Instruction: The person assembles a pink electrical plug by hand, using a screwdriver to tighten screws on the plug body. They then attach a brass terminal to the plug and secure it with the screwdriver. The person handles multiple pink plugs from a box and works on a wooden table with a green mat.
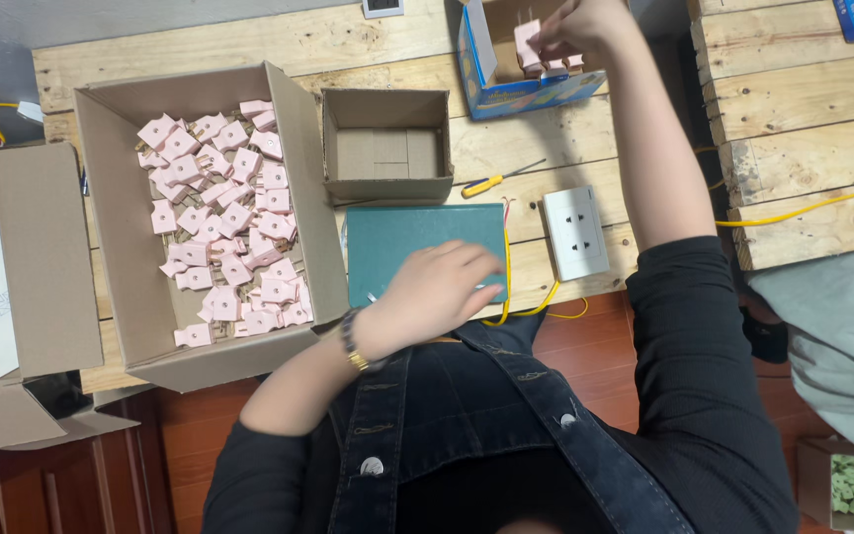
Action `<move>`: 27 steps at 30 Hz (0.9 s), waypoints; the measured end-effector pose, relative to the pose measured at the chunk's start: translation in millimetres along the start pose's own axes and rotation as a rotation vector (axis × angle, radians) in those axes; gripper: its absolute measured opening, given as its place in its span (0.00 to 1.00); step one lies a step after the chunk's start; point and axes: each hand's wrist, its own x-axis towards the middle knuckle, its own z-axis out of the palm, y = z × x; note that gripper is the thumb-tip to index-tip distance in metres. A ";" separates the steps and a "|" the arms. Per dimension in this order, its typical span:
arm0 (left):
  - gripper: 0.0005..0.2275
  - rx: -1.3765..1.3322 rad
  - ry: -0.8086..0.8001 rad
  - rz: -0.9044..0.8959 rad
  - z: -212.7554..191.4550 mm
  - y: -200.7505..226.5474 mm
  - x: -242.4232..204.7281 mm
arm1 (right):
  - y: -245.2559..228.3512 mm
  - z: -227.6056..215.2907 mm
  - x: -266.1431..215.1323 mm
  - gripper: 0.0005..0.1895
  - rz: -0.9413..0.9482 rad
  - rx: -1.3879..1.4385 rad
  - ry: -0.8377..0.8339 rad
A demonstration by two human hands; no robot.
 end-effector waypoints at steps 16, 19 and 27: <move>0.08 -0.134 0.161 -0.072 -49.1 -27.5 -68.1 | 62.4 45.8 142.4 0.27 0.139 -0.763 0.114; 0.08 -0.126 0.166 -0.076 -50.0 -28.2 -68.3 | 76.7 51.1 166.7 0.28 0.130 -0.897 0.121; 0.07 -0.148 0.195 -0.065 -49.8 -34.6 -69.0 | 57.6 46.3 109.3 0.25 0.069 -0.687 0.330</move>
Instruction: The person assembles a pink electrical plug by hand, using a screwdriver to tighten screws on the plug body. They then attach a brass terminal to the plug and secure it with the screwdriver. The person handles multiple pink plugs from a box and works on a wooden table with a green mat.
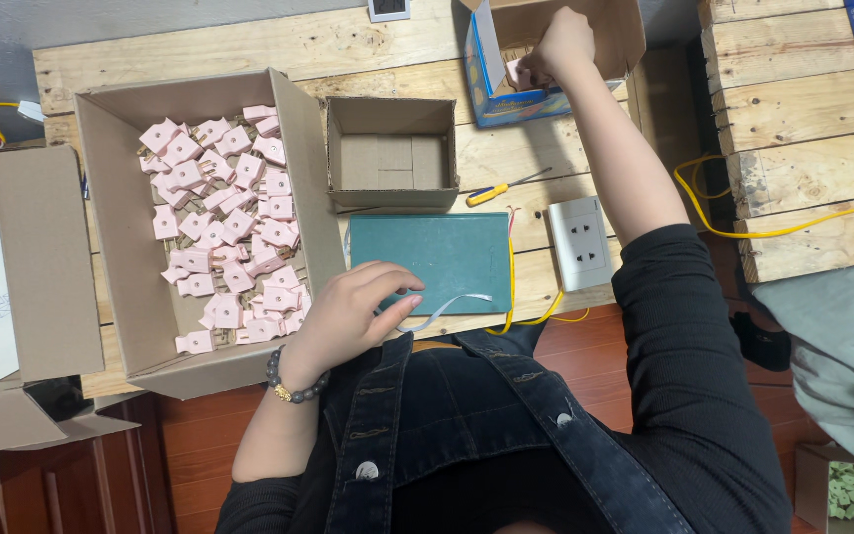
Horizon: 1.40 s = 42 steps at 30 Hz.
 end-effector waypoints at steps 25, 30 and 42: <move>0.11 0.086 0.023 -0.003 -33.8 -11.4 -29.3 | -6.9 -43.0 -49.2 0.45 -0.087 -0.237 -0.036; 0.10 0.319 0.016 -0.226 -90.2 -43.6 -50.1 | 23.2 -72.3 -178.9 0.16 -0.607 0.160 0.548; 0.13 0.618 -0.255 -0.595 -163.3 -224.7 29.8 | 88.3 40.1 -440.8 0.05 -0.745 0.699 0.325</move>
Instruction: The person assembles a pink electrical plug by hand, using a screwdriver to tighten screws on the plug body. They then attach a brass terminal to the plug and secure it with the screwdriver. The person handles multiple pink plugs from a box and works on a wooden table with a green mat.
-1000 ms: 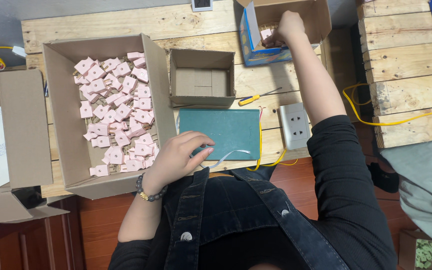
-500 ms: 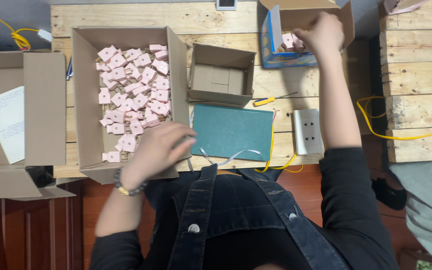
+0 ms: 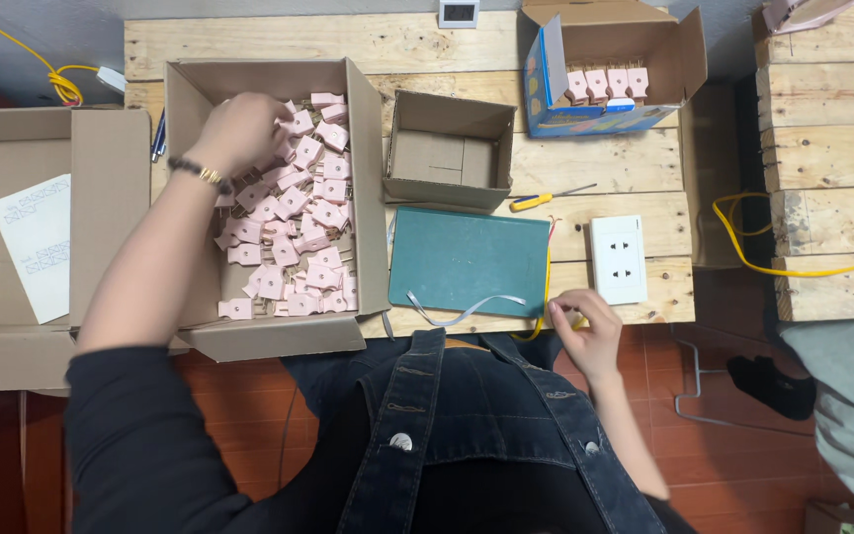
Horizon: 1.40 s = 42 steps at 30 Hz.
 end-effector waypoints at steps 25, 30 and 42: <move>0.22 0.382 0.326 -0.061 55.1 -4.1 23.8 | -33.6 41.5 22.9 0.07 0.189 0.105 0.088; 0.24 -0.005 0.523 0.095 -18.6 100.2 -95.1 | -53.6 64.9 54.9 0.16 0.233 0.680 -0.038; 0.16 -0.529 0.586 0.424 34.7 290.2 -131.8 | -22.4 102.7 48.1 0.40 0.399 1.320 0.218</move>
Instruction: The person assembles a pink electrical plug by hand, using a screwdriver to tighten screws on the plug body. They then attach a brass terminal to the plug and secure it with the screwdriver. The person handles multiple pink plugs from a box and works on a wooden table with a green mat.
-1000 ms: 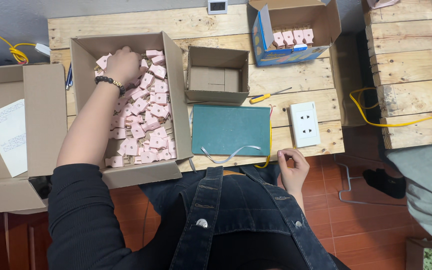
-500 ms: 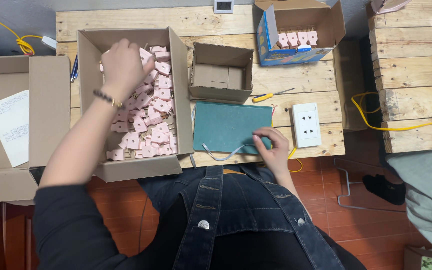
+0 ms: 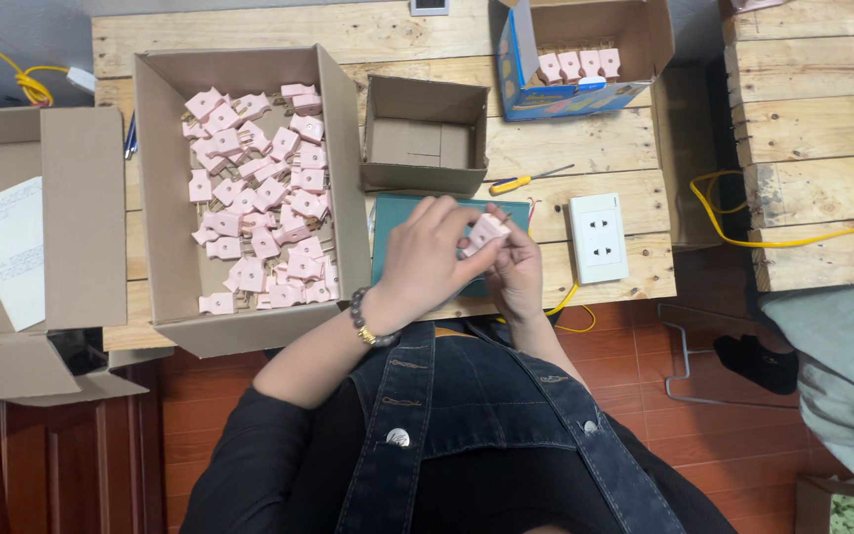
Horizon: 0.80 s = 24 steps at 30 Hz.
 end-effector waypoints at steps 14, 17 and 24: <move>0.09 -0.127 0.023 -0.126 230.4 -70.1 73.4 | -53.5 -51.8 -9.9 0.27 -0.087 0.085 0.199; 0.07 0.183 -0.054 -0.148 271.7 -100.7 71.4 | -64.8 -43.5 -13.3 0.28 -0.026 0.152 0.139; 0.05 0.321 -0.034 -0.139 289.0 -111.5 76.9 | -54.1 -50.5 -7.3 0.27 0.116 0.249 0.044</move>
